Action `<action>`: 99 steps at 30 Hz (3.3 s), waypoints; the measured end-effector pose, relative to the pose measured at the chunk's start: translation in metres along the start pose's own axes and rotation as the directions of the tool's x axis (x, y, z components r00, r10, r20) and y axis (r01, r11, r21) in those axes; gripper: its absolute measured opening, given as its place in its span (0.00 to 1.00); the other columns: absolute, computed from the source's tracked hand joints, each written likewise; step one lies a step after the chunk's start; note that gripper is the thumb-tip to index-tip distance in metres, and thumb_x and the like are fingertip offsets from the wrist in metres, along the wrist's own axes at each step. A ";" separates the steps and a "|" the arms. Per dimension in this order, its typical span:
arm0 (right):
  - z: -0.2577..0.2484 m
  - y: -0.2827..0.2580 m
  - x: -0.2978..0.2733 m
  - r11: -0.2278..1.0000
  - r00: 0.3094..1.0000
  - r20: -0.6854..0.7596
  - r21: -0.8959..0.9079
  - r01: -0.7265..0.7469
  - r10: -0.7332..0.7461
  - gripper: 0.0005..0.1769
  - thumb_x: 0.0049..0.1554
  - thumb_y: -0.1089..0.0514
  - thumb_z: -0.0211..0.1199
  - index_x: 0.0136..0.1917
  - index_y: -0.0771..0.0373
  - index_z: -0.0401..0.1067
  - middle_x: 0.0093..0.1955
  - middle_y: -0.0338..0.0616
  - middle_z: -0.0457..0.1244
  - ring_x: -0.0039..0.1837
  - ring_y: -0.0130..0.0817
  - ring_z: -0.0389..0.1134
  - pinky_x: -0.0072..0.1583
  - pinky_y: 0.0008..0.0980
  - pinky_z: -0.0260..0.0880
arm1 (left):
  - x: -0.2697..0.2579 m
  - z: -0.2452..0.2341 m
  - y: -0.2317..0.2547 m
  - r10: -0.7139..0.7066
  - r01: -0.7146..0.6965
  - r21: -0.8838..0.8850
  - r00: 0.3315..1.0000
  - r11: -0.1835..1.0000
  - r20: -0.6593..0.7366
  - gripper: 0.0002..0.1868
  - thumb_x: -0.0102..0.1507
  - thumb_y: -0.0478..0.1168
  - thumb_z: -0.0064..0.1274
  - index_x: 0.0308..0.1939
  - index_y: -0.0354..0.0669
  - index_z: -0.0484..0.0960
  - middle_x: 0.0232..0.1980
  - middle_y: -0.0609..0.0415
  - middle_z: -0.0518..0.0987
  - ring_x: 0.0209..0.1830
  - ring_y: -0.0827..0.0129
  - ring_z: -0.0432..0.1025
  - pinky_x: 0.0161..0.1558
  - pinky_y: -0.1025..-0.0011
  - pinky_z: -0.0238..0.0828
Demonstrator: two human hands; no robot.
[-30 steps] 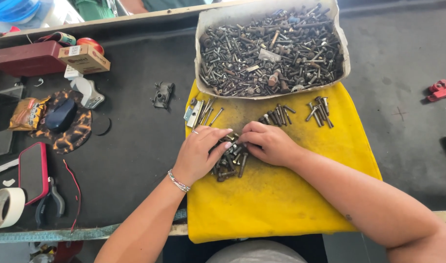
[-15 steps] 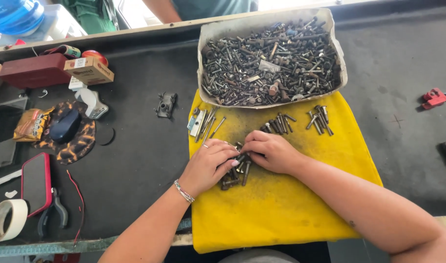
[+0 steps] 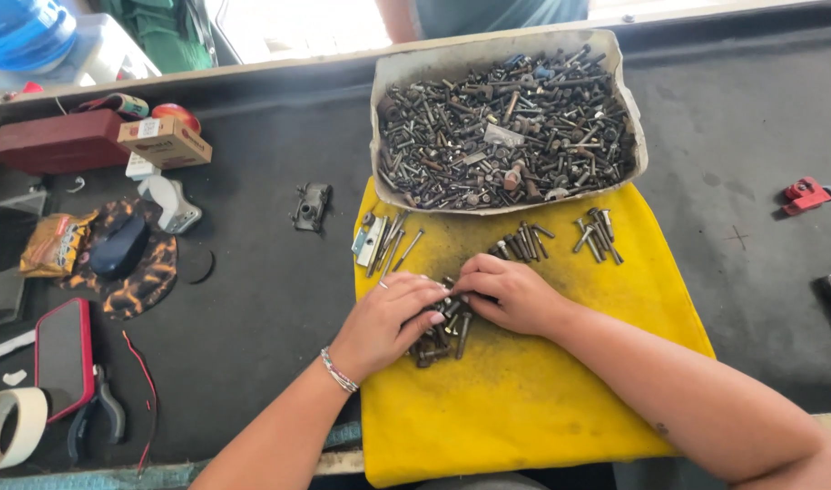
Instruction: The person sorts small metal parts from a large container onto a yellow cloth on a workbench. They pick up individual pieces, inspect them, and place them into small piles by type or size. Another person is visible in the background holding an apple.
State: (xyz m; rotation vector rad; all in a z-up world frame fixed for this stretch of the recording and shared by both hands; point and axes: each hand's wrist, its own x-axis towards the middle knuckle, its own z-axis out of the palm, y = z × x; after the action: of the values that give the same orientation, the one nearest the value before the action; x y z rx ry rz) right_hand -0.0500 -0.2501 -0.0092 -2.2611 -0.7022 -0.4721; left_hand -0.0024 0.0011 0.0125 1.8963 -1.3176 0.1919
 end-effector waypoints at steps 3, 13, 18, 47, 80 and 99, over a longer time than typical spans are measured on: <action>-0.002 0.000 0.002 1.000 1.000 -0.007 0.024 0.010 -0.010 0.06 0.58 0.56 0.65 0.49 0.52 0.78 0.49 0.37 0.68 0.48 0.45 0.74 0.46 0.40 0.75 | 0.007 -0.006 -0.011 0.019 -0.016 0.056 0.998 0.998 -0.053 0.12 0.67 0.43 0.57 0.53 0.46 0.84 0.51 0.53 0.84 0.55 0.54 0.77 0.61 0.57 0.72; -0.003 -0.003 0.003 1.000 1.000 -0.009 0.016 0.016 -0.015 0.05 0.58 0.57 0.64 0.49 0.54 0.75 0.49 0.40 0.68 0.46 0.49 0.73 0.44 0.45 0.75 | 0.140 -0.009 -0.135 0.069 -0.095 0.612 0.995 0.785 0.066 0.09 0.65 0.40 0.54 0.49 0.49 0.83 0.46 0.52 0.81 0.52 0.55 0.76 0.54 0.56 0.74; -0.006 -0.002 0.003 0.999 1.000 -0.008 0.032 0.024 -0.024 0.06 0.58 0.57 0.64 0.50 0.54 0.75 0.50 0.40 0.68 0.46 0.50 0.73 0.43 0.46 0.75 | 0.219 0.023 -0.252 -0.228 0.107 0.807 0.973 0.581 0.035 0.09 0.64 0.46 0.51 0.39 0.50 0.84 0.38 0.51 0.78 0.44 0.51 0.77 0.42 0.54 0.77; -0.003 0.007 0.001 1.000 0.989 0.148 0.014 -0.021 0.019 0.10 0.59 0.58 0.63 0.55 0.54 0.76 0.56 0.42 0.65 0.53 0.46 0.71 0.49 0.45 0.74 | 0.168 -0.013 -0.130 -0.278 0.283 0.019 0.951 0.959 -0.133 0.05 0.66 0.41 0.59 0.44 0.46 0.84 0.59 0.50 0.79 0.63 0.54 0.70 0.65 0.53 0.63; 0.005 0.014 -0.007 0.997 0.996 0.085 -0.067 0.032 -0.027 0.09 0.57 0.57 0.65 0.53 0.51 0.76 0.54 0.37 0.67 0.52 0.47 0.73 0.50 0.45 0.74 | -0.020 0.034 0.058 -0.055 0.038 0.485 0.998 0.874 0.020 0.18 0.65 0.42 0.57 0.60 0.52 0.79 0.66 0.48 0.75 0.68 0.52 0.69 0.71 0.54 0.61; -0.030 0.034 -0.001 0.897 0.958 -0.156 -0.412 0.157 -0.239 0.10 0.55 0.62 0.67 0.52 0.56 0.79 0.50 0.43 0.68 0.48 0.47 0.71 0.50 0.43 0.70 | 0.014 0.088 0.040 0.403 -0.383 0.294 0.915 0.876 -0.007 0.17 0.69 0.56 0.49 0.46 0.49 0.81 0.42 0.56 0.80 0.49 0.63 0.76 0.62 0.58 0.71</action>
State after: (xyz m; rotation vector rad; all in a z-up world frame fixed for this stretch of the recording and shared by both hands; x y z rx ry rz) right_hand -0.0341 -0.2925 -0.0072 -2.4721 -0.7917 -1.0122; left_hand -0.0561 -0.0742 -0.0176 1.8095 -1.6928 0.6854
